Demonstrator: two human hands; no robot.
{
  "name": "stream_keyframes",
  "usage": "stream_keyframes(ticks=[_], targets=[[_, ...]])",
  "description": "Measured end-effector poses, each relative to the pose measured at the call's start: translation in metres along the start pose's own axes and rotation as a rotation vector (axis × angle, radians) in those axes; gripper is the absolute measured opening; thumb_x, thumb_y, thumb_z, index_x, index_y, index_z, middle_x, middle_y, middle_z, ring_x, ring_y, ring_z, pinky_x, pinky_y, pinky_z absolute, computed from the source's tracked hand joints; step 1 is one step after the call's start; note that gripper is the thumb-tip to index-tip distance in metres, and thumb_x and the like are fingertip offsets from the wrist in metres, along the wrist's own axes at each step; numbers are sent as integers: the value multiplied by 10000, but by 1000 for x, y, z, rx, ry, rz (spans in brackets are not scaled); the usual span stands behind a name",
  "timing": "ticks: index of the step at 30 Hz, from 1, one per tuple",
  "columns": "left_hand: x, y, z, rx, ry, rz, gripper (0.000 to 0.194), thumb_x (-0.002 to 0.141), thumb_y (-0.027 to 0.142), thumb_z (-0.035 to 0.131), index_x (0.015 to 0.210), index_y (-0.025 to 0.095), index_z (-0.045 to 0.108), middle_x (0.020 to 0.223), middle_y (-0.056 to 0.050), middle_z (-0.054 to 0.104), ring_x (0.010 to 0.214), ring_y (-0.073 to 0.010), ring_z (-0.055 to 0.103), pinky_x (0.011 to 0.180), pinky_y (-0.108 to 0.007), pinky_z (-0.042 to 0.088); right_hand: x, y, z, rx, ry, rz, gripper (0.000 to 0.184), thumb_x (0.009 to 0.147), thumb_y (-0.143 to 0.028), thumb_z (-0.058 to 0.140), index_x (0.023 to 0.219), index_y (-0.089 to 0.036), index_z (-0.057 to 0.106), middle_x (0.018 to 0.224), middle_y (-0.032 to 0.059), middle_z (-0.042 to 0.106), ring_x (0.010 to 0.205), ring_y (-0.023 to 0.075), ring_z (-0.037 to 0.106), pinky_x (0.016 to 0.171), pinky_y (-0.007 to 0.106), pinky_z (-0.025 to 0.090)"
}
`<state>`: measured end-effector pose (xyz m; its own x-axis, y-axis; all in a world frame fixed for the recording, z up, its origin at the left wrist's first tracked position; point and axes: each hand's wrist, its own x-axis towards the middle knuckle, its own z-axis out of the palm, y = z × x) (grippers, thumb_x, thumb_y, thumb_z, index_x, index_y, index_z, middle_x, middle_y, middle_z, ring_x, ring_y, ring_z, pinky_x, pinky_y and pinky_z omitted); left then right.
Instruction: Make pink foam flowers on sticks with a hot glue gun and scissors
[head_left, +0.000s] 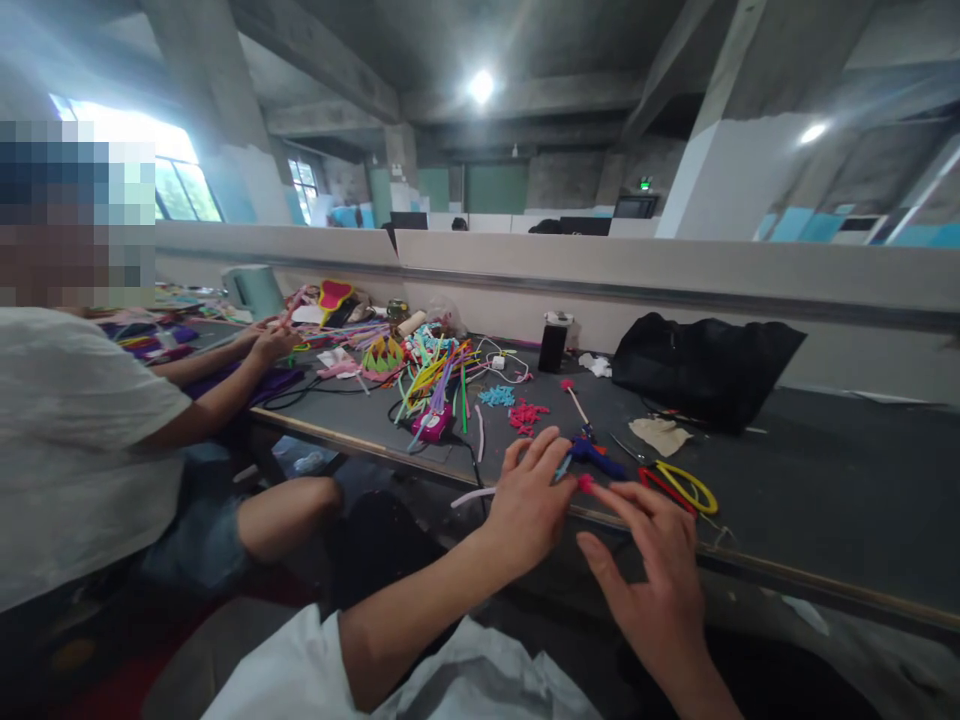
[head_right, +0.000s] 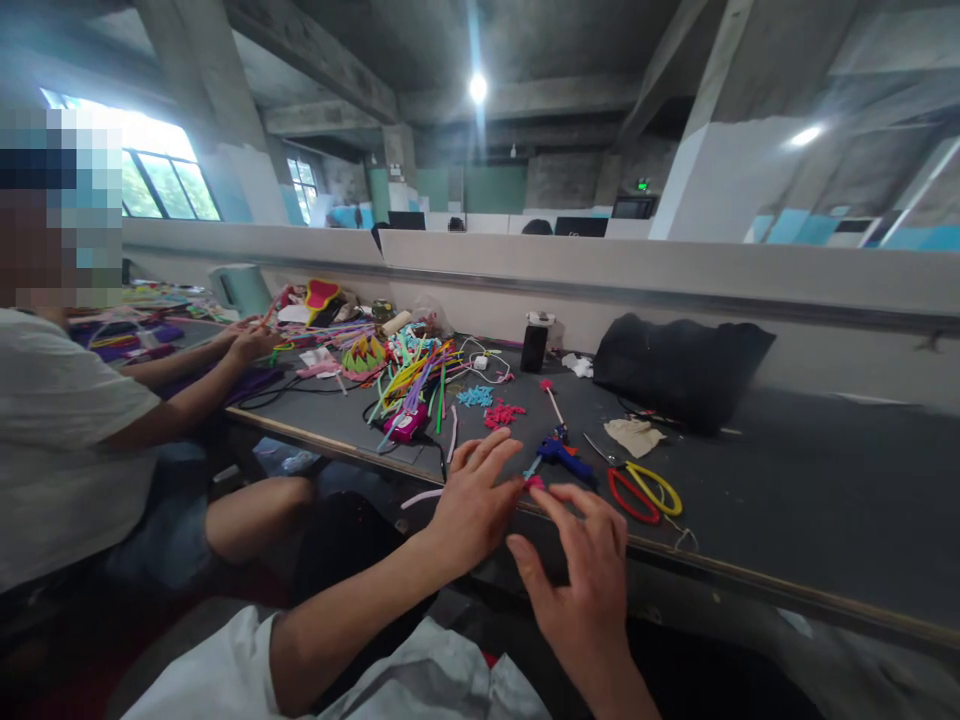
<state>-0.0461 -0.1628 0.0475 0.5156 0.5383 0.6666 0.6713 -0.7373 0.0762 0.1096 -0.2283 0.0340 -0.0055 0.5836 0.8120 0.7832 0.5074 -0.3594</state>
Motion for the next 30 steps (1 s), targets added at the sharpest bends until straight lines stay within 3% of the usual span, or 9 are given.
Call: stream_keyframes(ticks=[4,7,10,12,14,17,21,25,30], targets=[[2,2,5,-77,-77,41,144,880,224,570,916,230,709,1489,-80,441,1433,-277,274,1122,-470,209,20,-9,19,19,-33,57,375,810,-503,658,1085,-247,655,1275,114,575,1197,316,482,1008,534,362],[-1,2,7,-161,-101,15,192,846,172,589,988,223,709,1501,-102,427,1446,-318,234,1132,-492,167,25,-9,26,172,-53,122,156,863,-416,613,845,-271,668,993,61,668,1043,262,549,951,462,413],[-10,-5,6,-241,-82,-18,188,810,122,606,919,226,719,1489,-108,436,1415,-345,276,1110,-499,184,19,-4,18,215,-14,178,210,913,-359,542,742,-261,614,843,39,651,936,230,565,902,409,426],[-17,-17,5,-319,-23,-149,141,821,158,613,862,236,724,1365,-121,542,1281,-341,431,1037,-485,275,9,5,6,222,38,211,256,948,-353,466,738,-256,576,843,44,636,918,218,568,881,380,427],[-22,-33,5,-461,53,-326,138,858,208,588,863,237,724,1068,-110,650,985,-254,570,879,-380,386,-3,18,-7,180,136,257,332,973,-372,379,691,-250,504,806,45,607,872,208,571,871,366,418],[-26,-57,8,-715,146,-603,172,877,312,585,814,200,698,696,-24,570,661,-156,496,628,-255,365,-17,51,-19,35,77,446,405,967,-468,336,683,-240,513,759,39,606,726,189,569,743,328,423],[-24,-70,15,-1129,157,-908,300,859,466,584,821,170,621,518,70,355,456,-83,280,446,-209,197,-17,113,-14,-218,-74,601,484,920,-580,342,685,-228,575,694,55,640,660,214,590,656,333,437],[-18,-69,16,-1450,132,-1012,315,779,449,687,850,151,613,527,81,371,424,-43,229,411,-191,141,0,164,14,-291,-203,452,415,897,-493,358,1012,-185,610,962,105,691,894,251,640,811,370,476],[-11,-66,15,-1695,110,-1035,242,750,338,725,838,141,614,538,72,411,413,-25,256,407,-184,156,25,184,59,-350,-470,335,577,791,-318,536,1329,-117,475,1063,142,682,1015,276,628,916,392,443]])
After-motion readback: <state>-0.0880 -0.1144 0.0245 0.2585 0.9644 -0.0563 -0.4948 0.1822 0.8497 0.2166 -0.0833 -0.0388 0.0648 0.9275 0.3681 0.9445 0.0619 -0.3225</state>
